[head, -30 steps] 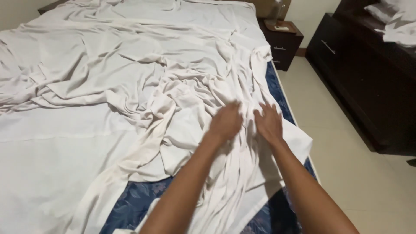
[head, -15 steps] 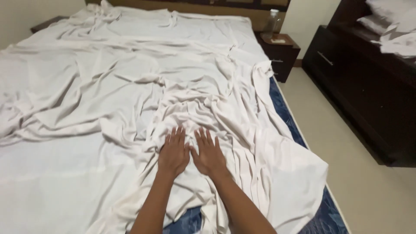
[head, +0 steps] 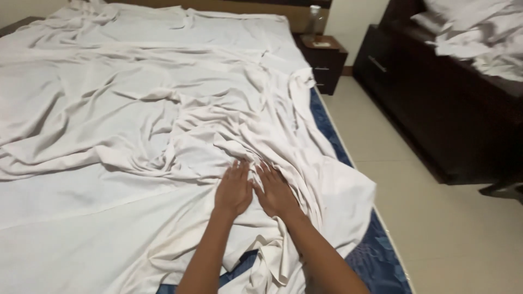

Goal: The person folds a white pillowcase and places it on a wooden cabinet. They then smooth and adjust the white bedsheet on the mattress, pulling it taut and tucking it under the corners.

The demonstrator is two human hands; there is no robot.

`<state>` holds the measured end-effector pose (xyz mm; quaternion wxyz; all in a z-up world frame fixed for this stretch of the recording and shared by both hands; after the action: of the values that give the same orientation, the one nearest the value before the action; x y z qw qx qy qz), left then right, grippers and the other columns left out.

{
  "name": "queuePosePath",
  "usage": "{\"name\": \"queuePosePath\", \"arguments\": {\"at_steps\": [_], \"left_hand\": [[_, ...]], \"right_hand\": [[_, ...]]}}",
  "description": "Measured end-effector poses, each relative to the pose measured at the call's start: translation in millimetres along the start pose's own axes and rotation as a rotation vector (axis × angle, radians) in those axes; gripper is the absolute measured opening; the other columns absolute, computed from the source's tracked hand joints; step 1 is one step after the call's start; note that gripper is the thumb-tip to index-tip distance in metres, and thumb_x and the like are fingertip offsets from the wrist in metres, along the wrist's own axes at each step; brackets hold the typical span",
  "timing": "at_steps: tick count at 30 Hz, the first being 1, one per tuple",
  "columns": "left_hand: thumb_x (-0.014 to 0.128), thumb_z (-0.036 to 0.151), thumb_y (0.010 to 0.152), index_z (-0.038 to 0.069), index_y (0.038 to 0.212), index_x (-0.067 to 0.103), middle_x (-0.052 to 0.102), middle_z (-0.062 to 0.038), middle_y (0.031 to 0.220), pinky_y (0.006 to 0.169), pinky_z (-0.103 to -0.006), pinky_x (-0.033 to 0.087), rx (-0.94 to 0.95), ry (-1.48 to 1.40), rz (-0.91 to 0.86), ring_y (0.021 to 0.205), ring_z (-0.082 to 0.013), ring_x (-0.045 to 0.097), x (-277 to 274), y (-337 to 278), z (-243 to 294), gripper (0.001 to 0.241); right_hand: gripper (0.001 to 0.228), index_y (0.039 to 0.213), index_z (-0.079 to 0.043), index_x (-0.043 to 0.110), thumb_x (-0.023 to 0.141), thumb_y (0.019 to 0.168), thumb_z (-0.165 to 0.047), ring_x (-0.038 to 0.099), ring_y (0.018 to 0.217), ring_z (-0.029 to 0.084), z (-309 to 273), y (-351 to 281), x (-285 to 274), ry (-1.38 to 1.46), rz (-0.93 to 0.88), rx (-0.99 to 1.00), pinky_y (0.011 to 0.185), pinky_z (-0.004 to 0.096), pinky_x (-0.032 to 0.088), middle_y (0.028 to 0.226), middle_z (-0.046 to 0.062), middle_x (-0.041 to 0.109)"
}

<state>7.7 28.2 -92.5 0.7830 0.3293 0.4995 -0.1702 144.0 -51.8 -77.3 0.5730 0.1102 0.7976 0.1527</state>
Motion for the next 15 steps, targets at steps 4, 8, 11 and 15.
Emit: {"name": "queuePosePath", "arguments": {"at_steps": [4, 8, 11, 15], "left_hand": [[0.038, 0.031, 0.102, -0.003, 0.154, 0.034, 0.035, -0.019, 0.163, 0.125, -0.0449, 0.018, 0.072, -0.046, -0.022, 0.153, -0.0328, 0.025, 28, 5, 54, 0.063], [0.038, 0.032, 0.101, -0.003, 0.155, 0.031, 0.031, -0.019, 0.163, 0.124, -0.0451, 0.014, 0.071, 0.009, -0.06, 0.153, -0.0344, 0.02, 32, -1, 107, 0.065], [0.038, 0.033, 0.102, -0.004, 0.155, 0.031, 0.031, -0.019, 0.163, 0.125, -0.0451, 0.013, 0.094, -0.016, -0.04, 0.154, -0.0344, 0.019, 36, -5, 129, 0.065], [0.039, 0.03, 0.1, -0.005, 0.154, 0.033, 0.032, -0.02, 0.163, 0.126, -0.0454, 0.014, 0.117, -0.051, 0.025, 0.155, -0.0342, 0.02, 50, -10, 132, 0.064]], "right_hand": [[0.06, 0.154, 0.0, 0.039, 0.044, 0.106, -0.036, 0.037, 0.148, 0.04, 31, -40, -32, 0.123, 0.038, 0.008, 0.122, 0.044, 0.027, 0.159, 0.026, 0.039], [0.063, 0.155, 0.0, 0.036, 0.046, 0.104, -0.036, 0.038, 0.146, 0.041, 56, -74, -57, 0.143, -0.009, 0.065, 0.12, 0.043, 0.03, 0.16, 0.027, 0.036], [0.065, 0.156, 0.0, 0.034, 0.047, 0.105, -0.037, 0.035, 0.148, 0.041, 69, -88, -69, 0.133, -0.027, 0.1, 0.12, 0.043, 0.028, 0.161, 0.027, 0.034], [0.066, 0.156, 0.0, 0.033, 0.048, 0.105, -0.038, 0.036, 0.149, 0.04, 73, -99, -67, 0.138, -0.023, 0.119, 0.121, 0.043, 0.029, 0.16, 0.027, 0.036]]}}
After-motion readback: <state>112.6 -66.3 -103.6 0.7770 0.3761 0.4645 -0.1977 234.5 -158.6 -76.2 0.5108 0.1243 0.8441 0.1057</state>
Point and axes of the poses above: each hand's wrist, its own y-axis towards the middle knuckle, its own x-axis out of the palm, z = x × y, the point moved 2 cm from there along y, towards the middle knuckle
